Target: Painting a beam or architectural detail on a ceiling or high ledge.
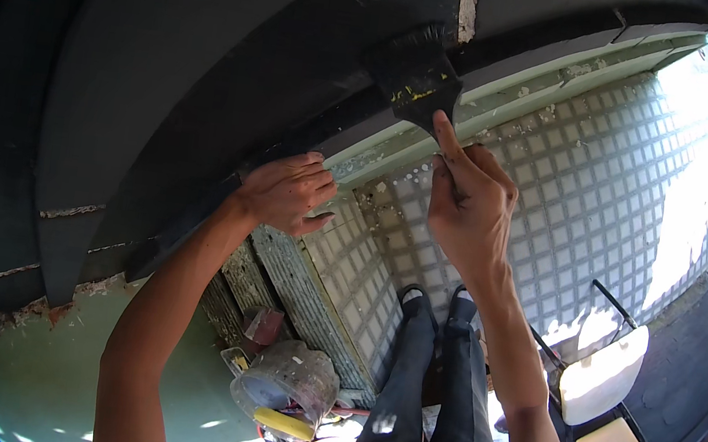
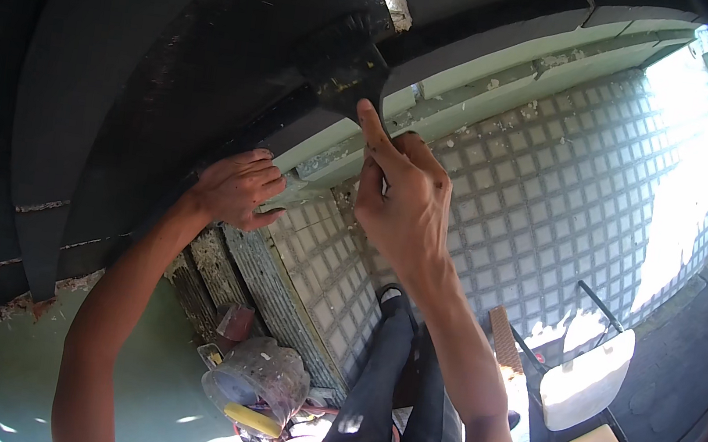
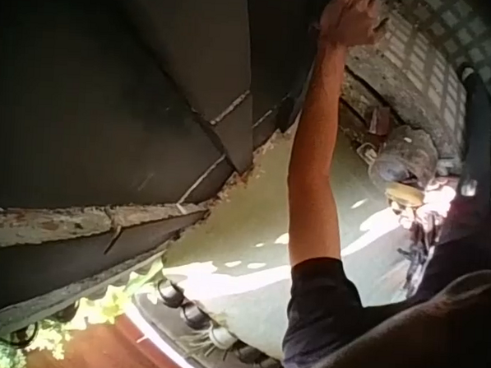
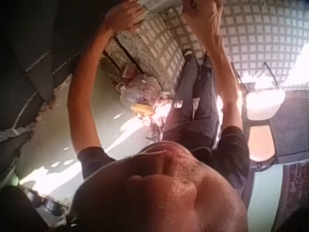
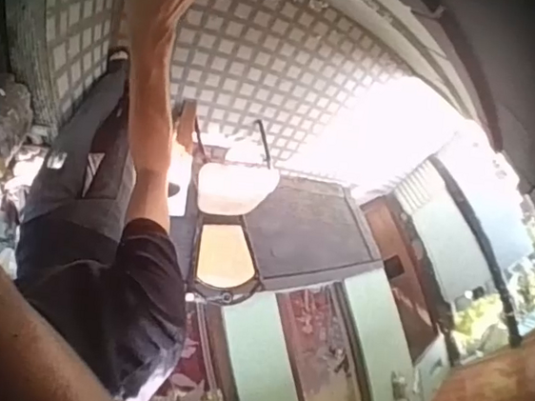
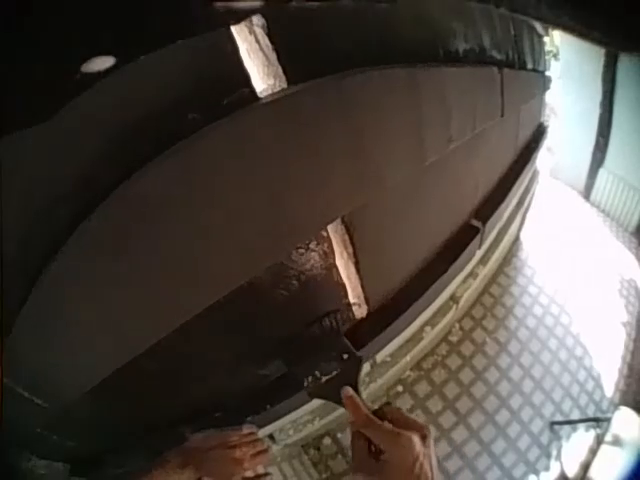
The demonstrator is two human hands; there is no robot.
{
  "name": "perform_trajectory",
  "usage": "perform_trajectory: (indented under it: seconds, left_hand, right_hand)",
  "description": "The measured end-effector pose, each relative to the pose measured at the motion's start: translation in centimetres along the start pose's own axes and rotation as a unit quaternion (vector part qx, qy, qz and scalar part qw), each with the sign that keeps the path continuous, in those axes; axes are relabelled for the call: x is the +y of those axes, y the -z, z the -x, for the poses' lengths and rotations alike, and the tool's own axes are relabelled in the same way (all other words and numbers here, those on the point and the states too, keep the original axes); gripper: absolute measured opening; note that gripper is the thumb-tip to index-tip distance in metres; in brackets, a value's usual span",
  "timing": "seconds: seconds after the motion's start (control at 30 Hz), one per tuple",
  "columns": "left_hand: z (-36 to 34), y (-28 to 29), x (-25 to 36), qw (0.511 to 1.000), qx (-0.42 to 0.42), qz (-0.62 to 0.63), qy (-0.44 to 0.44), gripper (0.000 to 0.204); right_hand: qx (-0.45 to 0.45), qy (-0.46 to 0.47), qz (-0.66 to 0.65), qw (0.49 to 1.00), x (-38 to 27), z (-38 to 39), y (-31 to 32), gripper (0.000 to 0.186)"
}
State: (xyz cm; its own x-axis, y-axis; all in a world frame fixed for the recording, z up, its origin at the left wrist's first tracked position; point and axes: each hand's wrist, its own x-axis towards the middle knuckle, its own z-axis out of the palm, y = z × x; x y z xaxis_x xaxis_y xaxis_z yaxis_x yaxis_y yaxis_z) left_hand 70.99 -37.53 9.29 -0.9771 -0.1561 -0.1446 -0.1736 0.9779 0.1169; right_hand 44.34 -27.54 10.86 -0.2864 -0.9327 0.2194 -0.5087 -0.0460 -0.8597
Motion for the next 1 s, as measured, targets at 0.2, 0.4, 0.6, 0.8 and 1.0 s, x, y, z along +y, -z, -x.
perform_trajectory:
  seconds: [0.2, 0.4, 0.6, 0.8, 1.0]
  left_hand:
    - [0.4, 0.0, 0.1, 0.999, -0.036, -0.018, 0.007, 0.037]
    - [0.5, 0.0, 0.2, 0.999, -0.029, -0.02, 0.008, 0.039]
    - [0.9, -0.1, 0.0, 1.0, -0.011, -0.021, 0.002, 0.038]
    - [0.4, 0.1, 0.0, 1.0, -0.026, -0.015, 0.004, 0.039]
    - [0.2, 0.3, 0.0, 1.0, -0.018, -0.001, 0.005, 0.037]
  right_hand:
    - [-0.066, -0.087, 0.045, 0.993, -2.5, 0.1, 3.6, 0.047]
    - [-0.051, 0.003, 0.115, 0.992, -5.0, -3.2, 4.4, 0.041]
    - [0.035, 0.067, 0.058, 0.995, -5.3, -3.4, 2.5, 0.043]
    - [-0.009, -0.031, 0.029, 0.999, -4.1, -0.1, 4.3, 0.048]
    - [0.012, 0.013, 0.062, 0.998, -2.8, -1.4, 2.2, 0.04]
